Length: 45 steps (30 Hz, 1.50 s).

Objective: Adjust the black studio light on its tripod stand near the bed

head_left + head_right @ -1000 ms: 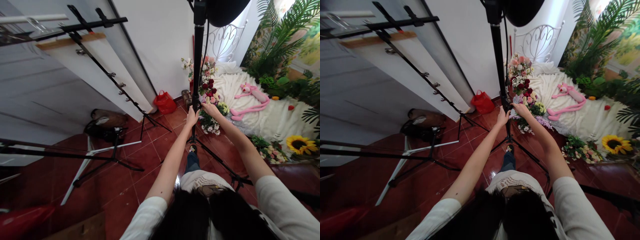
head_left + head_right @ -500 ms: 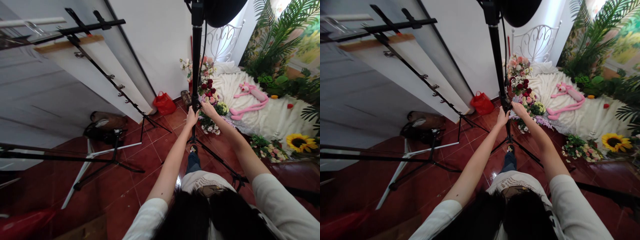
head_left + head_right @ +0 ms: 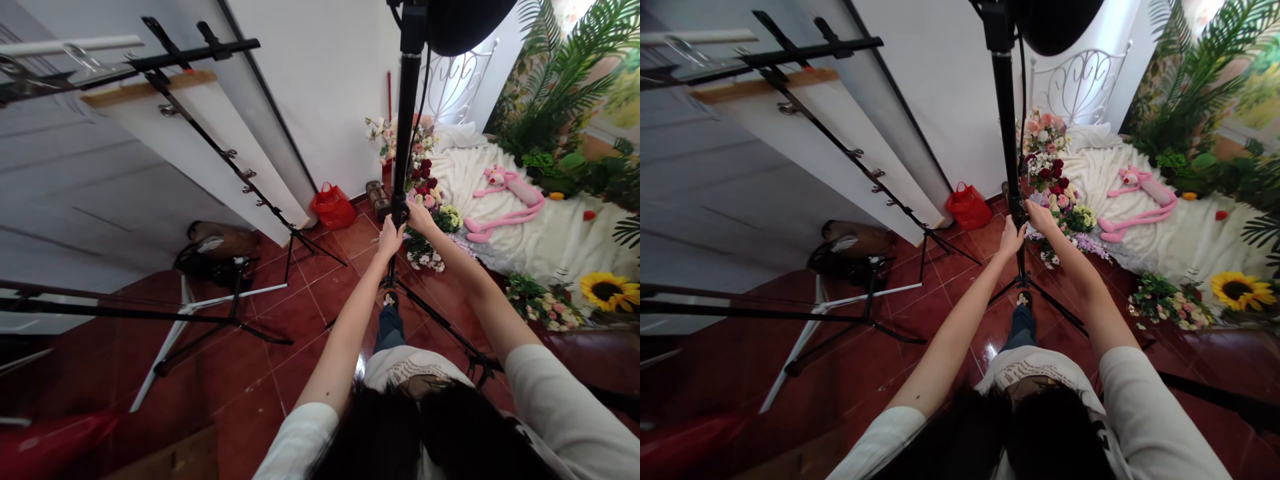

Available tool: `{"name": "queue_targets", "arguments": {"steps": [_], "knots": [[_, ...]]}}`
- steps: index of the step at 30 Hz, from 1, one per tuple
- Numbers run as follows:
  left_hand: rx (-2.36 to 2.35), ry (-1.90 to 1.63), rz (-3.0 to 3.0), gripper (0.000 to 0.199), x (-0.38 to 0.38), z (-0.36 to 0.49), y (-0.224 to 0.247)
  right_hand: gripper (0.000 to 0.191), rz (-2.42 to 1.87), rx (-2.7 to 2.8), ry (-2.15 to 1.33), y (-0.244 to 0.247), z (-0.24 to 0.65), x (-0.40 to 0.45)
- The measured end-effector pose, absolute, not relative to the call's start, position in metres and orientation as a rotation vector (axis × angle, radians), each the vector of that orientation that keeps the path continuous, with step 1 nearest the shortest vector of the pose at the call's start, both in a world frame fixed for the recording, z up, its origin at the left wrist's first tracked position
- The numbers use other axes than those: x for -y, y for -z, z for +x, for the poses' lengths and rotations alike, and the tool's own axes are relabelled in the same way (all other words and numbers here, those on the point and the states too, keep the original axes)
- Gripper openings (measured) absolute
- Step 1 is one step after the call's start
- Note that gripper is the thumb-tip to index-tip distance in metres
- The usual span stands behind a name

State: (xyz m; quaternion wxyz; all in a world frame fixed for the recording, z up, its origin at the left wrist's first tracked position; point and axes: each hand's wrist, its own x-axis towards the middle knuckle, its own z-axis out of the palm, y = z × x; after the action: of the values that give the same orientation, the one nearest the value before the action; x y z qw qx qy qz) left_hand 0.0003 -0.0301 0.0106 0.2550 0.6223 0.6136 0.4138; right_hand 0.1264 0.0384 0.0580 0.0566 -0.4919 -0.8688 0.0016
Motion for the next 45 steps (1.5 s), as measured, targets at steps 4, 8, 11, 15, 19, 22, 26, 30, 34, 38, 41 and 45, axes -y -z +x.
{"name": "queue_targets", "arguments": {"steps": [4,8,11,15,19,22,26,30,34,38,41,45], "knots": [[-1.685,-1.113,1.705,0.044,0.030,0.000,-0.009,0.043,-1.521,2.696,-0.008,-0.054,0.123,-0.043],[-1.686,-1.113,1.708,0.043,0.029,0.000,-0.007,0.044,-1.624,2.546,0.005,-0.043,0.121,-0.036],[-1.677,-1.122,1.707,0.044,0.028,0.000,-0.005,0.045,-1.571,2.583,0.001,-0.040,0.126,-0.036],[-1.645,-1.175,1.695,0.044,0.027,-0.001,-0.002,0.041,-1.404,2.834,0.022,-0.050,0.138,-0.045],[-1.596,-1.236,1.683,0.043,0.026,-0.001,0.001,0.040,-1.366,2.887,-0.045,-0.067,0.140,-0.052],[-1.589,-1.226,1.677,0.044,0.025,-0.002,0.002,0.032,-1.392,2.845,-0.095,-0.075,0.136,-0.053],[-1.599,-1.225,1.664,0.042,0.025,-0.001,0.002,0.025,-1.404,2.690,-0.100,-0.071,0.136,-0.046],[-1.593,-1.232,1.684,0.041,0.026,-0.002,0.001,0.029,-1.410,2.435,-0.096,-0.050,0.139,-0.029],[-1.595,-1.253,1.712,0.043,0.026,-0.002,0.001,0.042,-1.389,2.180,-0.103,-0.021,0.139,-0.001],[-1.600,-1.235,1.732,0.045,0.026,-0.004,0.002,0.051,-1.420,2.185,-0.213,0.009,0.150,0.027],[-1.582,-1.198,1.748,0.051,0.027,-0.007,0.002,0.043,-1.454,2.380,-0.428,0.028,0.166,0.040],[-1.529,-1.225,1.727,0.055,0.025,-0.011,0.005,0.047,-1.392,2.201,-0.604,0.042,0.171,0.040]]}}
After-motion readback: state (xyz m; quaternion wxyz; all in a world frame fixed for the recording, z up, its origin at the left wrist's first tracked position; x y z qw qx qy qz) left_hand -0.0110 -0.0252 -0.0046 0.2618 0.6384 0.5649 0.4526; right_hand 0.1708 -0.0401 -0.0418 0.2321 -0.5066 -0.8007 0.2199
